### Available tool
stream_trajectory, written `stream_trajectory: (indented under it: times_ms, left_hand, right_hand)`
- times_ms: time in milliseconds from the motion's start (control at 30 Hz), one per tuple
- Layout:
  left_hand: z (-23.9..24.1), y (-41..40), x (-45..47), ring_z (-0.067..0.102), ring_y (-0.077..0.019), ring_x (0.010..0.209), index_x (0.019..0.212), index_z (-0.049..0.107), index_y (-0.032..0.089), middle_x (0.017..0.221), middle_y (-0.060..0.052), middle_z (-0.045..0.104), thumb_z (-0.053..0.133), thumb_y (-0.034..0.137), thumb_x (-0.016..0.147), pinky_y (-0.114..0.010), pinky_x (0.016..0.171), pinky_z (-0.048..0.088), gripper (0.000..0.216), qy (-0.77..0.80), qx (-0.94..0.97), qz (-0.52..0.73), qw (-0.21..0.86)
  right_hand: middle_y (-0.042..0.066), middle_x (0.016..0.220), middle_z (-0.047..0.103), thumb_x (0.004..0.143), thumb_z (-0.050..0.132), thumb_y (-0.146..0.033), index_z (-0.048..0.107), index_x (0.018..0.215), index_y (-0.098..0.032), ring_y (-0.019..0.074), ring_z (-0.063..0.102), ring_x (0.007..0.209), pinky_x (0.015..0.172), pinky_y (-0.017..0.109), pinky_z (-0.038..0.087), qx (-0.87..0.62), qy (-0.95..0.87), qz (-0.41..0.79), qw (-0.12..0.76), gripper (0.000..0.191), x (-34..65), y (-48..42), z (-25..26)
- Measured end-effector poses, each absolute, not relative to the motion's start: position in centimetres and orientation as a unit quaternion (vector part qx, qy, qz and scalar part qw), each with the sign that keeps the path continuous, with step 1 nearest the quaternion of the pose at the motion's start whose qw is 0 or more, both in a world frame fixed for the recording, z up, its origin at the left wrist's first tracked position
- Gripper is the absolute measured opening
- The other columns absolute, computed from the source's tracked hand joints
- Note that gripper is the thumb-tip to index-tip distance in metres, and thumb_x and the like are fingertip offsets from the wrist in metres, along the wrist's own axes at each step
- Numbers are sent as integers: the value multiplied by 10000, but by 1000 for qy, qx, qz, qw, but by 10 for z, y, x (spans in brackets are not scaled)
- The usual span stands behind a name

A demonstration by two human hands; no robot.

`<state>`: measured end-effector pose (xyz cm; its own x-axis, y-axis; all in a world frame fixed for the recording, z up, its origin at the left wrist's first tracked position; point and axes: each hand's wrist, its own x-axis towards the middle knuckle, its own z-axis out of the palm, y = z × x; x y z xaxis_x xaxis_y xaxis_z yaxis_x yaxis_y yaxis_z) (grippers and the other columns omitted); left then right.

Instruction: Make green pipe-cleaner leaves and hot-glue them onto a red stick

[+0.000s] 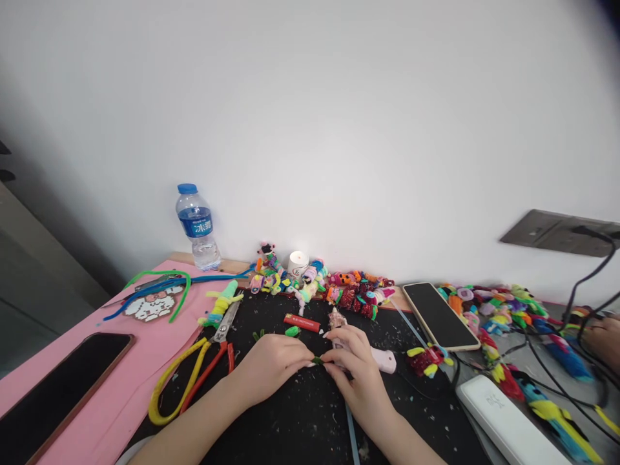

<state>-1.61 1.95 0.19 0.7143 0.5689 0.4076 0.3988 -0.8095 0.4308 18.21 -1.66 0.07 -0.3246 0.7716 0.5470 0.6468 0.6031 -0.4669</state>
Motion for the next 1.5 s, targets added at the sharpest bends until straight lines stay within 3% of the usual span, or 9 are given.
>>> stream_trajectory:
  times_ms: [767, 967, 1267, 1500]
  left_hand:
    - [2, 20, -16, 623, -128, 747, 896, 634, 179, 826, -11, 683, 398, 233, 920, -223, 706, 465, 244, 265, 912, 257, 179]
    - [2, 21, -17, 631, -138, 804, 983, 611, 175, 916, -24, 686, 447, 225, 902, -220, 727, 475, 190, 270, 898, 299, 176]
    - [5, 21, -17, 636, -132, 747, 920, 629, 169, 857, -21, 696, 410, 197, 914, -223, 683, 487, 221, 247, 910, 294, 152]
    - [0, 26, -21, 651, -148, 812, 936, 654, 178, 906, -25, 708, 419, 214, 907, -238, 747, 495, 239, 300, 895, 297, 144]
  right_hand:
    - [67, 1053, 563, 781, 557, -82, 623, 784, -215, 245, 455, 1077, 915, 443, 401, -457, -799, 102, 377, 149, 181, -17, 4]
    - [67, 1042, 557, 761, 569, -60, 623, 797, -225, 245, 468, 1046, 882, 434, 429, -453, -792, 97, 397, 177, 183, -16, 5]
    - [65, 1048, 551, 759, 569, -53, 622, 810, -226, 244, 456, 1058, 895, 435, 420, -451, -795, 110, 390, 188, 183, -15, 4]
    - [91, 1143, 517, 716, 634, -125, 595, 1040, -243, 276, 453, 1093, 897, 455, 418, -464, -789, 100, 390, 347, 187, -14, 2]
